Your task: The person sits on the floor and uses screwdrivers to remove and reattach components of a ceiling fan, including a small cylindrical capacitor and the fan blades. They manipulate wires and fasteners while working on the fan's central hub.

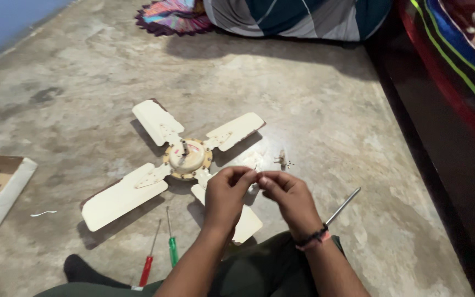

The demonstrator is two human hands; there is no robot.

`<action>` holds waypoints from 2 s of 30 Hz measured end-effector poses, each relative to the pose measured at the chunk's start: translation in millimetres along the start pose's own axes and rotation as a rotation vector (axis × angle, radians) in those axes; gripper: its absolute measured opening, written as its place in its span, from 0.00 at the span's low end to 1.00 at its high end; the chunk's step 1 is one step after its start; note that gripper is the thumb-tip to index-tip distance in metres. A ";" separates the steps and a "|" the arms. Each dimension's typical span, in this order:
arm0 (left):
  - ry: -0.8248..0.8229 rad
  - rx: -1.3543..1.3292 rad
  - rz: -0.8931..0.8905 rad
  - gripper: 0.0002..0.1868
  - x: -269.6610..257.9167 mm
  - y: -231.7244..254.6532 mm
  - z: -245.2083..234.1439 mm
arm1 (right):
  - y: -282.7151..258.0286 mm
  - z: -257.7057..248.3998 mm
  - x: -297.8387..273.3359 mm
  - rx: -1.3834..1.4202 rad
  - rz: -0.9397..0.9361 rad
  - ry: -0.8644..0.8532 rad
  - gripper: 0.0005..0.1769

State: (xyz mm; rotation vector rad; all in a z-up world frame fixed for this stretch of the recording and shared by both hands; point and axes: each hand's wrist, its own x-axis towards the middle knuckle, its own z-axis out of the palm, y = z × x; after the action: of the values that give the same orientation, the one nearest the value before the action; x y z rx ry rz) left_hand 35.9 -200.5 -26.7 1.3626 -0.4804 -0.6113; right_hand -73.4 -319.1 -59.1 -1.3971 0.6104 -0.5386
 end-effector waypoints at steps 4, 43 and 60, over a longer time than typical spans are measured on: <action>-0.020 -0.113 -0.162 0.11 40.0 -39.7 44.9 | 7.0 -38.2 23.5 0.150 0.058 0.215 0.15; -0.205 0.669 -0.294 0.16 155.3 -245.9 209.5 | 194.5 -214.7 169.8 -0.661 0.132 0.775 0.18; -0.163 0.683 -0.158 0.28 148.6 -203.2 114.7 | 142.5 -157.5 154.5 -0.805 0.026 0.671 0.24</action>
State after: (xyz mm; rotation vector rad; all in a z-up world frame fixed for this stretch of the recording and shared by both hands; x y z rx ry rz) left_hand 48.9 -403.2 -214.5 2.0204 -0.7614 -0.7250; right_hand -67.8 -523.7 -223.6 -1.9525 1.5011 -0.7950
